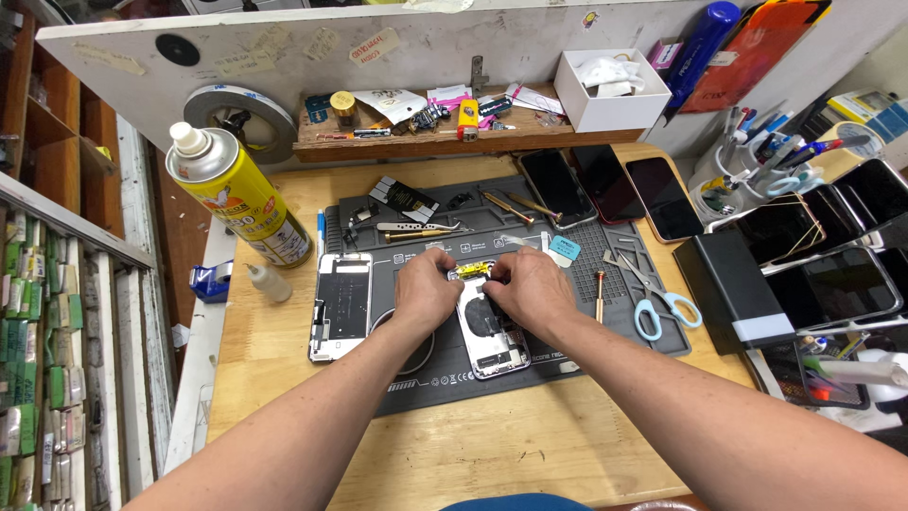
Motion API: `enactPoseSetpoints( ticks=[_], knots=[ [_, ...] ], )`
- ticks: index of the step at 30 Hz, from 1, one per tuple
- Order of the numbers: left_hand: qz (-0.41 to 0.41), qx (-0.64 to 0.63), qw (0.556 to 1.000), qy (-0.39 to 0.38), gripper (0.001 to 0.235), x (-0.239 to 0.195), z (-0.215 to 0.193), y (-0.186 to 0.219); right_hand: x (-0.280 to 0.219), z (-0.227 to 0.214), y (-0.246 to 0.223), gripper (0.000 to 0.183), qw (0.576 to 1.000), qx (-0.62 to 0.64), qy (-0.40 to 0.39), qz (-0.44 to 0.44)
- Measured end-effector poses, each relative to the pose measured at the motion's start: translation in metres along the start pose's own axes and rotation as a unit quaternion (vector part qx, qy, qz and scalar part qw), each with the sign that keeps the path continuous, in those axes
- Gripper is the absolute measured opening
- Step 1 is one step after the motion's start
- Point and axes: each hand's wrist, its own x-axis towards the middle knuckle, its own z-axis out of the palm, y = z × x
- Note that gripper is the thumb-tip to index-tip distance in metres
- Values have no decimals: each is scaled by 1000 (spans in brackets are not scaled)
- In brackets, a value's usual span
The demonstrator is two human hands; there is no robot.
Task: The person applies adhesive tape to the internal frame of a disassembled smartphone, then uses a plastic spudger to pry and remove the battery. The person then uses tweezers to adjust small internal components.
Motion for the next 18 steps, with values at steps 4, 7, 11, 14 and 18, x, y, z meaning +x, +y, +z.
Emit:
enactPoseSetpoints(
  ticks=[4, 7, 11, 14, 18],
  knots=[
    [-20, 3, 1000, -8, 33, 2, -2, 3, 2, -1, -3, 21, 999, 32, 12, 15],
    [-11, 4, 1000, -8, 33, 1, -1, 3, 4, 3, -3, 19, 998, 35, 42, -1],
    [-7, -2, 1000, -5, 33, 0, -1, 2, 3, 6, 0, 19, 998, 31, 48, -15],
    [1, 0, 1000, -3, 33, -1, 0, 0, 0, 7, 0, 19, 998, 33, 46, -12],
    [-3, -10, 1000, 2, 32, 1, 1, -1, 0, 6, 0, 26, 998, 38, 38, -8]
  ],
)
